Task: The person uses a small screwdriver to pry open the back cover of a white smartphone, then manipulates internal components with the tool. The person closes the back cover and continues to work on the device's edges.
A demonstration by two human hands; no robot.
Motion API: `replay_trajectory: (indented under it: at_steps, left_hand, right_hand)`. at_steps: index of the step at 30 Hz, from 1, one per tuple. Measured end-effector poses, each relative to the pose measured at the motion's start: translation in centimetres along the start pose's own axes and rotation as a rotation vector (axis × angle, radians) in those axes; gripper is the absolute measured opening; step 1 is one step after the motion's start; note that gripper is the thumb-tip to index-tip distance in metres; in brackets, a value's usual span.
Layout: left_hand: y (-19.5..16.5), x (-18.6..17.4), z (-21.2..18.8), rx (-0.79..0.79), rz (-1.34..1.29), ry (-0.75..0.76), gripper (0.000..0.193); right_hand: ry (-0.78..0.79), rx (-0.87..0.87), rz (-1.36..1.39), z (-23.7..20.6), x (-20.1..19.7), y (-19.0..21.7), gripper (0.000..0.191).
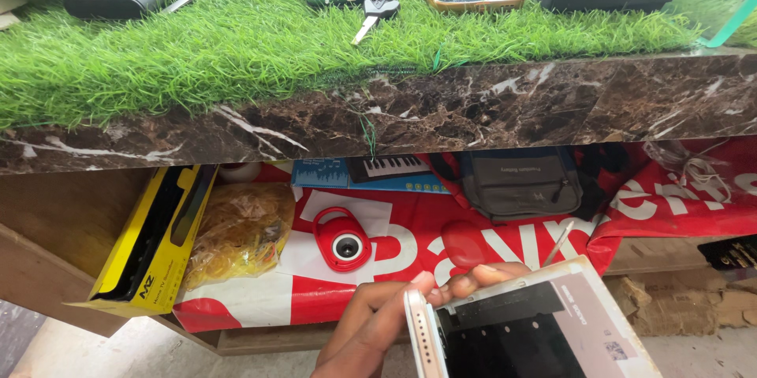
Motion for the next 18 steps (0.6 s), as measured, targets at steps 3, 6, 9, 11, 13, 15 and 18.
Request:
replay_trajectory:
  at_steps: [3,6,9,11,13,15,18]
  left_hand:
    - [-0.7,0.4,-0.6,-0.024,-0.032,-0.037,0.048]
    - [-1.0,0.3,-0.7,0.069,0.012,-0.041,0.046]
    - [-0.9,0.1,-0.8,0.077,0.016,-0.053,0.049]
    - [-0.8,0.1,-1.1,0.059,0.028,-0.057,0.050]
    - [-0.3,0.0,-1.5,0.053,0.028,-0.064,0.050]
    - [1.0,0.0,-1.8,0.058,0.012,-0.072,0.052]
    - [3.9,-0.4,-2.7,-0.185,-0.264,-0.018,0.047]
  right_hand:
    - [0.167,0.011,0.076,0.0,-0.3,-0.4,0.051]
    - [-0.016,-0.088,-0.157,-1.5,0.3,-0.2,0.049]
    - [-0.123,-0.017,-0.267,-1.8,2.0,0.4,0.056]
    - [-0.138,0.084,-0.082,-1.7,4.3,0.7,0.058]
    - [-0.149,0.185,0.105,-1.3,6.4,0.8,0.063]
    - [-0.227,0.202,-0.576,-1.1,7.6,2.1,0.064]
    - [-0.306,0.110,-0.784,-1.1,7.9,1.3,0.063]
Point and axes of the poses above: each hand's wrist, its own z-axis towards the middle knuckle, its own x-axis out of the palm, y = z × x, the point moved 2 cm from there along z, towards the middle knuckle, and after that the axes turned 5 degrees about z, right-handed, at the moved point
